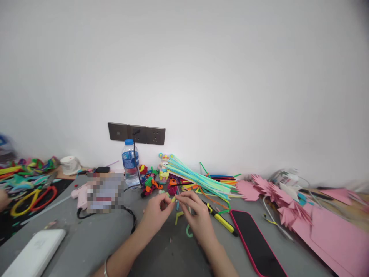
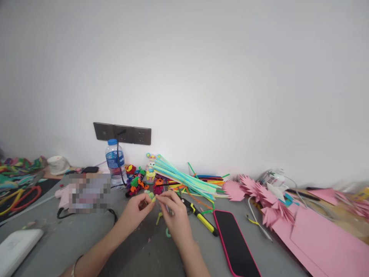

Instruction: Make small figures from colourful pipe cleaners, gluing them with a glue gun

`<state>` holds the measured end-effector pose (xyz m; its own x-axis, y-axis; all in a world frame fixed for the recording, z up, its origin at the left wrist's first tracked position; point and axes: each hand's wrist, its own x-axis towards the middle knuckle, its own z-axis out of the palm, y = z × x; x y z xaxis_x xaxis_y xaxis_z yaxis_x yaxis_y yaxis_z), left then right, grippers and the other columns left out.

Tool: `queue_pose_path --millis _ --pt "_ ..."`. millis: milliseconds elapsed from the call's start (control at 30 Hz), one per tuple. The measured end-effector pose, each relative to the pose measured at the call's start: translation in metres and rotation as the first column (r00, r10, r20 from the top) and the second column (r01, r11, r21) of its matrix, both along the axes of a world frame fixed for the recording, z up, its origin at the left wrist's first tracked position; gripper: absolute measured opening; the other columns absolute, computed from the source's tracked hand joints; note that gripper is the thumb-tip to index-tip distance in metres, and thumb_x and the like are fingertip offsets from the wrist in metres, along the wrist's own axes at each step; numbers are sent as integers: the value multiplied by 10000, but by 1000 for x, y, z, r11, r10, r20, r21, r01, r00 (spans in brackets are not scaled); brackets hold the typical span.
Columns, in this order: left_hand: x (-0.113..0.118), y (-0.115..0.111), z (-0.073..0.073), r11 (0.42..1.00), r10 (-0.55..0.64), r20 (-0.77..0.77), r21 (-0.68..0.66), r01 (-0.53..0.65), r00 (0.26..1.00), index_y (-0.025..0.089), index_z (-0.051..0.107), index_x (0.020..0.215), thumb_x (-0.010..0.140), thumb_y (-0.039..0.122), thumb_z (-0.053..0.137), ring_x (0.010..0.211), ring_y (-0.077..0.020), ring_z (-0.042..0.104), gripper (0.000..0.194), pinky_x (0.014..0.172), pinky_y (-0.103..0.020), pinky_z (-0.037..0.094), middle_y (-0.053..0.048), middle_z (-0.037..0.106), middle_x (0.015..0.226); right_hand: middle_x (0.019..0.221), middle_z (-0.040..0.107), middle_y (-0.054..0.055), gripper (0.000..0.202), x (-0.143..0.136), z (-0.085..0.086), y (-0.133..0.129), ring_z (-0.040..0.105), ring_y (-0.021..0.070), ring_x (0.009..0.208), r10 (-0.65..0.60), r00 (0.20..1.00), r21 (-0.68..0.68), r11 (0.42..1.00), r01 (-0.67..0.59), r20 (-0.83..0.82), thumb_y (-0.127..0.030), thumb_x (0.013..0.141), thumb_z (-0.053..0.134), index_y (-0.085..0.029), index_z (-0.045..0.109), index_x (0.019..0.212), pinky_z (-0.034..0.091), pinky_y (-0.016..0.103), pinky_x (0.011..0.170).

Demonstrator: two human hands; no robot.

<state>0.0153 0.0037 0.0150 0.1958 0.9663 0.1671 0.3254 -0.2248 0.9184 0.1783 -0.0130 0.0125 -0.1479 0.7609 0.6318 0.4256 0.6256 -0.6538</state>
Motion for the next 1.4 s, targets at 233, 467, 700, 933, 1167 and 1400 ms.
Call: queue_pose_path --millis 233,467,700,933,1167,1400 --pt "-2 -3 -1 999 -9 -76 35 12 997 181 518 642 798 319 553 530 -116 410 211 518 -227 273 46 441 564 980 632 91 232 1 -3 0 626 207 915 15 999 -5 1000 -15 31 -174 904 544 -248 709 1051 510 315 790" --pt "-3 -5 2 997 -13 -144 69 23 989 186 571 643 789 271 538 537 -129 438 173 527 -232 271 33 474 574 970 638 89 177 4 -2 1 628 218 907 43 998 -42 998 -41 46 -185 880 582 -239 712 987 513 330 789" --pt "-4 -6 5 993 -35 -233 105 61 972 193 667 678 808 264 565 550 -144 471 181 529 -234 283 10 562 581 924 642 80 116 7 1 1 634 215 872 52 997 -51 997 -50 52 -208 873 604 -233 717 889 505 318 770" --pt "-6 -6 8 983 -51 -299 155 101 953 202 706 727 830 224 550 606 -162 534 189 575 -246 333 -17 650 678 883 648 77 106 8 2 2 627 215 837 71 996 -47 997 -69 53 -245 876 613 -229 710 836 502 316 737" --pt "-6 -6 6 976 -25 -320 198 92 947 212 695 713 820 216 584 610 -163 534 154 589 -246 344 -12 642 685 881 631 74 117 7 6 0 609 216 856 111 992 -109 989 -105 54 -229 897 573 -220 678 847 479 310 758" --pt "-6 -6 7 967 4 -260 248 62 966 217 661 800 817 253 603 640 -153 535 70 613 -248 376 -4 660 772 848 642 62 110 6 10 0 604 215 850 109 993 -157 981 -114 -40 -241 873 611 -209 663 781 461 316 788"
